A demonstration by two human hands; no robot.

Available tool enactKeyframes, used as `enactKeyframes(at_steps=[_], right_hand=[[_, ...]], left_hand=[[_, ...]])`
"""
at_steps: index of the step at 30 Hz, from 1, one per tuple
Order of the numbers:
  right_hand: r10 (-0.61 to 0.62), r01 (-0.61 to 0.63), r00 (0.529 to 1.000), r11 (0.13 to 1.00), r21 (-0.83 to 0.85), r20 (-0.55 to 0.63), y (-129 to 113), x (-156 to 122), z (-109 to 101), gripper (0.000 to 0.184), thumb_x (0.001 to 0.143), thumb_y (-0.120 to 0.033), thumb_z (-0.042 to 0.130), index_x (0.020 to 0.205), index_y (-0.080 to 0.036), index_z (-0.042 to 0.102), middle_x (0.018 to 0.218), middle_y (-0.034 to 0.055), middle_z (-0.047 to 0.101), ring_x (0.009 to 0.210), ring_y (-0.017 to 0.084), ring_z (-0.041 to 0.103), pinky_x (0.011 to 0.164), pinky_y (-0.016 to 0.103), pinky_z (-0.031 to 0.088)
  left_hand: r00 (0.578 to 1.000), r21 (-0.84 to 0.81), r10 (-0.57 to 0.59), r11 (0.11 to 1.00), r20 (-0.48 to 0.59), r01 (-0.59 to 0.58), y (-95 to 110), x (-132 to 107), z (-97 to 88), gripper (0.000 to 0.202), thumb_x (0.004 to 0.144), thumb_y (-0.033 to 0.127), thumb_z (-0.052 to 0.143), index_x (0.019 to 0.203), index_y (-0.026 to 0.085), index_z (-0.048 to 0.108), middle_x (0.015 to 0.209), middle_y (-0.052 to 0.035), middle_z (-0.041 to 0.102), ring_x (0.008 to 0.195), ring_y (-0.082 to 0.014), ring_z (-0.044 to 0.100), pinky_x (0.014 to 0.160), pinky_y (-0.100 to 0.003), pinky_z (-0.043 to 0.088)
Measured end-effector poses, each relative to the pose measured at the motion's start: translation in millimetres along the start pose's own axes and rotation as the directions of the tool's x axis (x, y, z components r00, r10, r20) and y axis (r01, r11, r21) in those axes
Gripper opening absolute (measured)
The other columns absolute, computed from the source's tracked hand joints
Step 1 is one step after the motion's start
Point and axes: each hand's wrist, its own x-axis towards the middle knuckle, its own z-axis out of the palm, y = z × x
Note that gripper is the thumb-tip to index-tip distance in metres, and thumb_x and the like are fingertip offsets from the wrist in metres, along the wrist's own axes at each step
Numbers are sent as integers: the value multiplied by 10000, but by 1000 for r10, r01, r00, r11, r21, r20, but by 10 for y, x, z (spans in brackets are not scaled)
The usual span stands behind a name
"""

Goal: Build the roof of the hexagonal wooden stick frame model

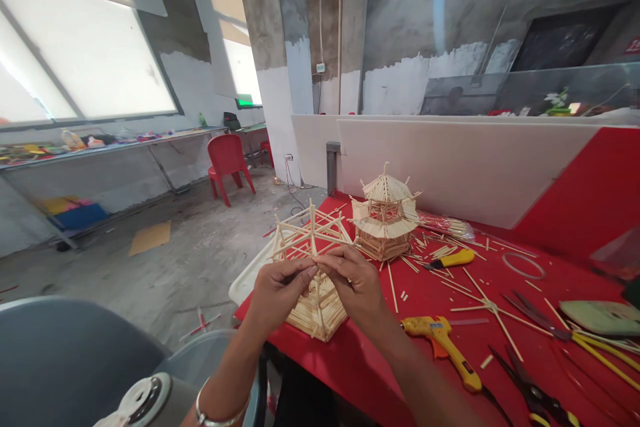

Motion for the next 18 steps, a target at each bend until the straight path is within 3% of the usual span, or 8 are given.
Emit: enactKeyframes(at_steps=[18], right_hand=[[15,-15,1000,1000,-17,-26,-20,-7,14,290,939,-166,591,1132,-336,725,934,33,691,873,175,625,757,319,508]], left_hand=[[1000,17,9,1000,-16,-8,4,6,2,200,797,314,703,876,172,821,508,13,611,446,-81,498,450,-172,415]])
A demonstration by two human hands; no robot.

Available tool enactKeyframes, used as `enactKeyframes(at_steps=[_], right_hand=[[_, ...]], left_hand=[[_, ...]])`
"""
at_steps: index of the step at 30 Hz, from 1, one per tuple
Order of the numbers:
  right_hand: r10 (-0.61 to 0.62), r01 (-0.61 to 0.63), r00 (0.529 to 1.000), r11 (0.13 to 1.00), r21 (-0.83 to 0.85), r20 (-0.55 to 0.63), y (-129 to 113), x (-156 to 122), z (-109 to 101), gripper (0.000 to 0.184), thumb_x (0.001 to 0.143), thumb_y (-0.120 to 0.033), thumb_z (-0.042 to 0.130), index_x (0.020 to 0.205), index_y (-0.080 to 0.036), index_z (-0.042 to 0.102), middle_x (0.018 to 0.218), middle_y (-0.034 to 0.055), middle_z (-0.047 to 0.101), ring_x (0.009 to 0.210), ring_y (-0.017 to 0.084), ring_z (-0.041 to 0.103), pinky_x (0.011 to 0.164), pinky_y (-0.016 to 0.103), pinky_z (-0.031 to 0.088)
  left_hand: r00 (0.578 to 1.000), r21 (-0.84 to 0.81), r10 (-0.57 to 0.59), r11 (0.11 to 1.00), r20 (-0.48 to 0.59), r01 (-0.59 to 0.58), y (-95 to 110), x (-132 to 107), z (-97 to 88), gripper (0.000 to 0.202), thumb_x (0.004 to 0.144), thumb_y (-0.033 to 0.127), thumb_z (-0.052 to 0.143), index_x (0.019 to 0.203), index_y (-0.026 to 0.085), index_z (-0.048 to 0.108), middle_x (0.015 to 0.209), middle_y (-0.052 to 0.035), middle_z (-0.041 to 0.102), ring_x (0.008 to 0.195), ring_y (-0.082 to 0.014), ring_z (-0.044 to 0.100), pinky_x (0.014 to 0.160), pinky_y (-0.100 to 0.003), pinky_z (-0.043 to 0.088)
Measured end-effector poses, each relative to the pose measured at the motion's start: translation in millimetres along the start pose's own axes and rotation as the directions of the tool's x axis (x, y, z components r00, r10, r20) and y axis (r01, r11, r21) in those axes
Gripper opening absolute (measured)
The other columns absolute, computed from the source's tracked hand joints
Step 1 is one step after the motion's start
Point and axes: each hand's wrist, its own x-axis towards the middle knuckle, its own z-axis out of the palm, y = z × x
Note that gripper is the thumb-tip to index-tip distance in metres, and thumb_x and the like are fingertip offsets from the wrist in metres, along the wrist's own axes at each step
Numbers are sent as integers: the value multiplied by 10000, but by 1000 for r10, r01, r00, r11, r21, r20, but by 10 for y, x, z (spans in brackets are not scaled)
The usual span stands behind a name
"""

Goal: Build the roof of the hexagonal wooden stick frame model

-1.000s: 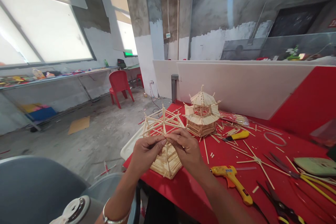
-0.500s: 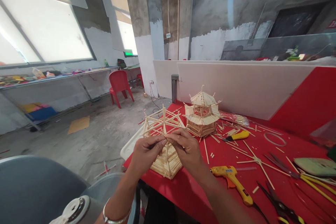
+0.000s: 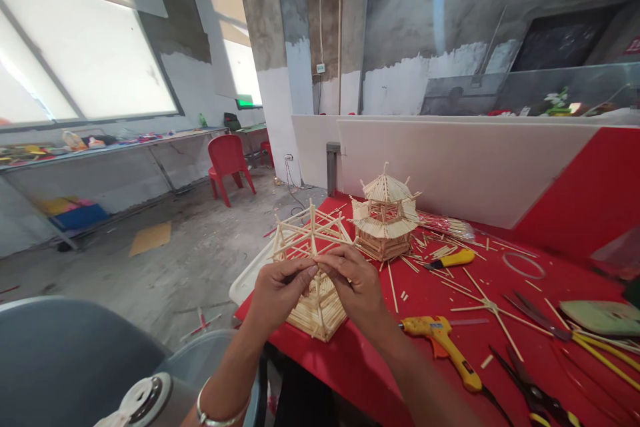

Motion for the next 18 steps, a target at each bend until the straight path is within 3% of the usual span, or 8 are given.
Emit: enactKeyframes(at_steps=[11,18], right_hand=[[25,-25,999,1000,-1,-23,6,-13,42,293,948,-184,581,1143,-353,718,937,34,674,879,176,626,766,321,514],[29,-29,1000,1000,-9,-9,16,-21,42,286,947,-187,580,1140,-348,719,931,32,670,878,177,621,759,320,516]], left_hand=[[1000,-24,-8,1000,10,8,-51,-11,10,247,841,338,669,968,178,809,501,29,568,425,-67,433,412,-167,356],[1000,-4,-5,1000,14,5,-24,-7,9,241,831,329,669,935,166,812,493,26,561,420,-67,429,406,-167,351]])
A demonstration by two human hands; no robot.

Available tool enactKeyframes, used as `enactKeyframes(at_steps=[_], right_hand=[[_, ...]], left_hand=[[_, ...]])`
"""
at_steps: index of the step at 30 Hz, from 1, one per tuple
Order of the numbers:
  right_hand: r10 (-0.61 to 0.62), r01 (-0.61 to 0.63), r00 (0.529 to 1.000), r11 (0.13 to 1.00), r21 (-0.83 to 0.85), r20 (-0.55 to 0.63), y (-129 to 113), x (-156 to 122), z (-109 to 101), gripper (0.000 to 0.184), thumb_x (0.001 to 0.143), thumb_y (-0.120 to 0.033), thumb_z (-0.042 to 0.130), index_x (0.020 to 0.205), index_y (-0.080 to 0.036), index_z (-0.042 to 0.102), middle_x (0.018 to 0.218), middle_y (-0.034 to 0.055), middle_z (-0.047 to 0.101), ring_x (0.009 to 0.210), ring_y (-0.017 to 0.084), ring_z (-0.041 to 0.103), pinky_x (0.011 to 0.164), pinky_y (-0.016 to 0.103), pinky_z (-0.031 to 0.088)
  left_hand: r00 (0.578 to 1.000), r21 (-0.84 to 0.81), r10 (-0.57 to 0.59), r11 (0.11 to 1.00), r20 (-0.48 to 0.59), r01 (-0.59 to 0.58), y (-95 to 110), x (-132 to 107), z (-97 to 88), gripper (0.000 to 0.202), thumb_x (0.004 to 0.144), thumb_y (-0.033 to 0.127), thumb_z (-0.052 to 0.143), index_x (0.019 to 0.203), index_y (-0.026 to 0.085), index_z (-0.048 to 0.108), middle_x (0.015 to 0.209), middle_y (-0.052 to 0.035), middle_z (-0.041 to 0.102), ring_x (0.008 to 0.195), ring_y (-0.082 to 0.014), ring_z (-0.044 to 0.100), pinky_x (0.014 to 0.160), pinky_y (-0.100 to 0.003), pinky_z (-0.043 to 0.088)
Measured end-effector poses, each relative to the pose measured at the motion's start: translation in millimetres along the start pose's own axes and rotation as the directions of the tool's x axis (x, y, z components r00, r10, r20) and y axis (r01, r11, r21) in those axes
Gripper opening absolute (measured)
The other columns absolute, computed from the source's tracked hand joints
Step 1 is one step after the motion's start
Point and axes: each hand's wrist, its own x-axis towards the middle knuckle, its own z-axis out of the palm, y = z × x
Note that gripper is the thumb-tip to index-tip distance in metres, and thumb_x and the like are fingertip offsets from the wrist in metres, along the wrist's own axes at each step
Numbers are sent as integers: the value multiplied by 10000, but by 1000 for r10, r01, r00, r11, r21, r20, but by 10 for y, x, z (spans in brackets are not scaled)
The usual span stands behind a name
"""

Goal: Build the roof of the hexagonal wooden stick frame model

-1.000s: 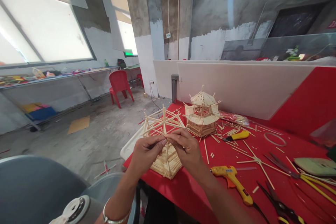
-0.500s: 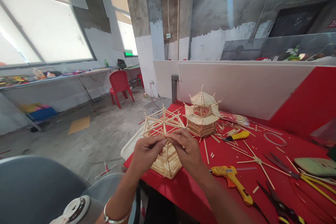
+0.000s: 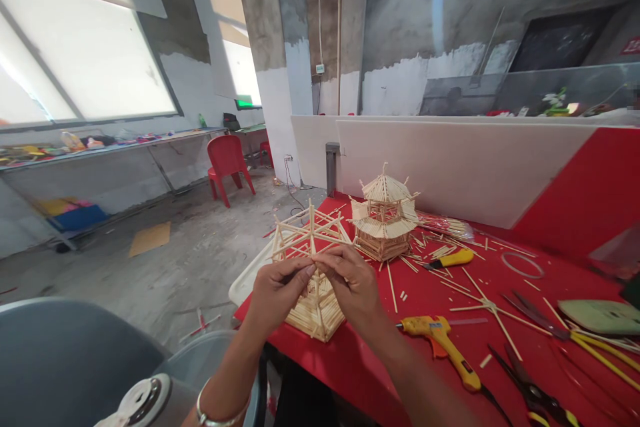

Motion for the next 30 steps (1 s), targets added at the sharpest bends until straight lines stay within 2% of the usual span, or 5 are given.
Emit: enactKeyframes(at_steps=[14,30], right_hand=[[-12,12,1000,1000,24,3,-8,-1,-17,276,942,-178,591,1133,-329,721,943,33,668,883,171,624,764,308,511],[-19,19,1000,999,46,3,0,-6,-19,285,933,-147,603,1133,-312,721,961,34,658,898,164,615,771,306,501]], left_hand=[[1000,-20,5,1000,-9,-5,61,10,10,199,794,309,694,851,162,816,490,21,568,439,-72,450,441,-173,391],[999,-42,7,999,-31,-8,8,2,9,188,781,274,697,869,163,821,496,23,575,443,-65,458,440,-160,396]])
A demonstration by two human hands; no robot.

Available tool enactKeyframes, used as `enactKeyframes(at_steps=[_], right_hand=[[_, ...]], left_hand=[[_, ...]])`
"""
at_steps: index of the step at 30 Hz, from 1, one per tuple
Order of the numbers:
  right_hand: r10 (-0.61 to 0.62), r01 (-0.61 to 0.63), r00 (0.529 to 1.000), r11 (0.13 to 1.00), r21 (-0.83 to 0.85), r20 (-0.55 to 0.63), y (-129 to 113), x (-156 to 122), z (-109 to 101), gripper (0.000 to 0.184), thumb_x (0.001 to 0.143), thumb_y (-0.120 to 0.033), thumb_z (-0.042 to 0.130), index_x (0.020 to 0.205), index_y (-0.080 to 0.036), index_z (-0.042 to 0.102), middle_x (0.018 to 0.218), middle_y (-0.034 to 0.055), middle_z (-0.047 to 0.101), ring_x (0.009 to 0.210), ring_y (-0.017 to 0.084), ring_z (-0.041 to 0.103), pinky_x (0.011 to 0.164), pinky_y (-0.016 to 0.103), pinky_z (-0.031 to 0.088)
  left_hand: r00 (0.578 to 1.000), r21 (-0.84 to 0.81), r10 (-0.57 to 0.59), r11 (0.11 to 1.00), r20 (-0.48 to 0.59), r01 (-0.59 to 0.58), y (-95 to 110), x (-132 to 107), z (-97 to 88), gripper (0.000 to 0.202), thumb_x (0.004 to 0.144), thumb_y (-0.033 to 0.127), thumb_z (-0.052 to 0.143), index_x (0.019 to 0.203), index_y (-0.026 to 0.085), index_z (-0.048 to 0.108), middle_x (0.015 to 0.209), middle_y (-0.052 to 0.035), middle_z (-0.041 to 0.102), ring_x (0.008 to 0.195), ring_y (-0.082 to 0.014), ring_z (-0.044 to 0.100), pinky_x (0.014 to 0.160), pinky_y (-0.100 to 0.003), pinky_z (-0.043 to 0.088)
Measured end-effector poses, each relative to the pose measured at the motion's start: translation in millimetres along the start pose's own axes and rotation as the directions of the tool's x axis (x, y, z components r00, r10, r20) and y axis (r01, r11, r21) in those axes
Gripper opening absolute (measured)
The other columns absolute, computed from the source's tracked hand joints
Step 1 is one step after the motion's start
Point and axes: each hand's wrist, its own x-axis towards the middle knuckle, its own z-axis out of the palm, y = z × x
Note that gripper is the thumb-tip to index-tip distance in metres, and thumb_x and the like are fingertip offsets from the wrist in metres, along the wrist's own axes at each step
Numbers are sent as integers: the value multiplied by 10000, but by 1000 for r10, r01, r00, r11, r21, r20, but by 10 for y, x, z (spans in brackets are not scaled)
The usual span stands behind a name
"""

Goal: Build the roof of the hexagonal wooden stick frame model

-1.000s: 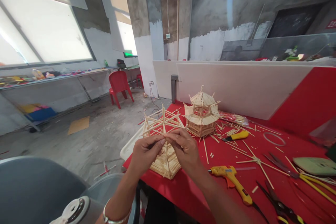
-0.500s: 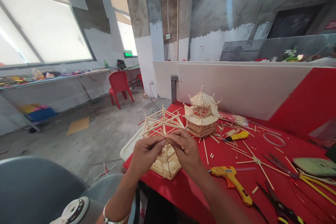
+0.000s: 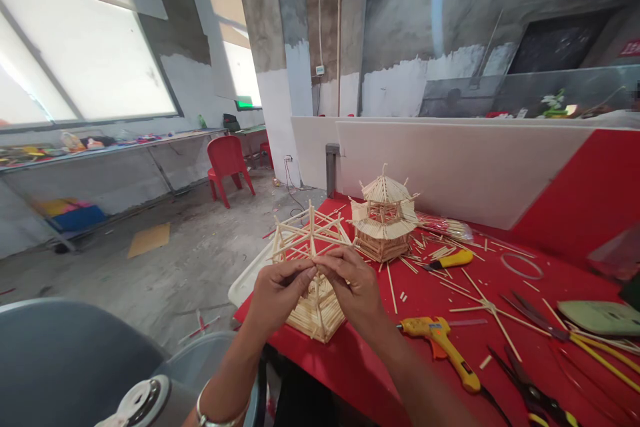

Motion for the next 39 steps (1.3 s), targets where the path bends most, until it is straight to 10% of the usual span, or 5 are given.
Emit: enactKeyframes(at_steps=[39], right_hand=[[-13,14,999,1000,-9,35,-5,-9,-42,335,952,-163,567,1205,-343,691,988,35,683,925,174,628,788,311,515]], left_hand=[[1000,-10,-31,999,0,31,45,-9,-2,224,779,303,688,894,161,817,481,28,563,414,-62,433,410,-166,369]])
